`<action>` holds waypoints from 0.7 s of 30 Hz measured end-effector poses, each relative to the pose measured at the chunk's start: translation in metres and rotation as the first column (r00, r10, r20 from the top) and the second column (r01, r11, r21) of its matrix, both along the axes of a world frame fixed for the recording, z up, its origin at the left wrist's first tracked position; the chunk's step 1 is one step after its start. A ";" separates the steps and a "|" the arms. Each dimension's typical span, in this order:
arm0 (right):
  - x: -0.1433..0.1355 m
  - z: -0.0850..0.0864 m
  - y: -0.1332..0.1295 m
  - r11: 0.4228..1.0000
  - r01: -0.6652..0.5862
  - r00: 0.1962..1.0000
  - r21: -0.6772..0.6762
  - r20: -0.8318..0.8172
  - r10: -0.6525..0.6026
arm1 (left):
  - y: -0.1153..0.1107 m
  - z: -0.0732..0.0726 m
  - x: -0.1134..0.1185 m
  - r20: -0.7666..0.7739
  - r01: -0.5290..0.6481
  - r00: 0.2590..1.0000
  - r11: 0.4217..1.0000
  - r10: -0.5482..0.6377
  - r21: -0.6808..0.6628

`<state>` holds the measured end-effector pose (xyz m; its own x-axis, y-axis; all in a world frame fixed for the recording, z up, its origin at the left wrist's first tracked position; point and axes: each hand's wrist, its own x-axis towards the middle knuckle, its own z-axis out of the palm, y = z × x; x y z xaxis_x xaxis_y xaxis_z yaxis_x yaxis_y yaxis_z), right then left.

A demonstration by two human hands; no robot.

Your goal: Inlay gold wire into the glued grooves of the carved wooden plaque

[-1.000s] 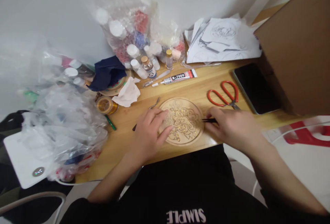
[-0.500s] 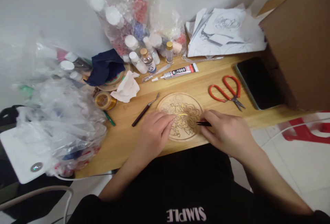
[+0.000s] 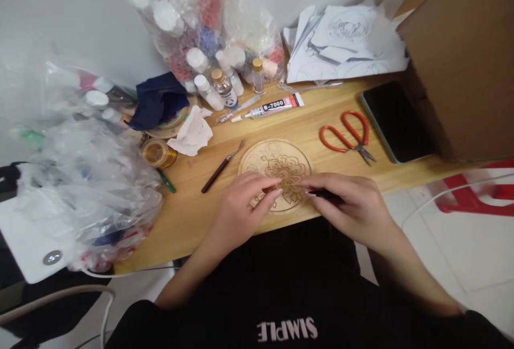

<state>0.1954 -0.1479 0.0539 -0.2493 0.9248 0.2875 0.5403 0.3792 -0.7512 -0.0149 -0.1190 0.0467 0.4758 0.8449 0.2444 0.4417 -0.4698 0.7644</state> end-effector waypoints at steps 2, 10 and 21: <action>0.001 0.000 -0.002 0.999 -0.009 1.000 0.040 -0.005 0.009 | 0.000 0.003 -0.001 0.037 0.002 0.999 0.995 0.002 -0.098; 0.005 -0.003 -0.008 0.992 -0.123 0.983 0.033 -0.132 0.127 | 0.000 0.003 -0.004 0.472 0.245 0.872 0.716 0.132 -0.654; 0.019 0.009 0.006 0.635 -0.734 0.642 -0.240 -0.550 0.534 | 0.015 0.000 -0.013 0.696 0.769 0.631 0.392 -0.342 -0.505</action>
<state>0.2142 -0.1416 0.0630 -0.7752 0.6148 0.1452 -0.0974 0.1107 -0.9891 -0.0275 -0.1043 0.0469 0.9258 0.3769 0.0295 -0.1591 0.3176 0.9348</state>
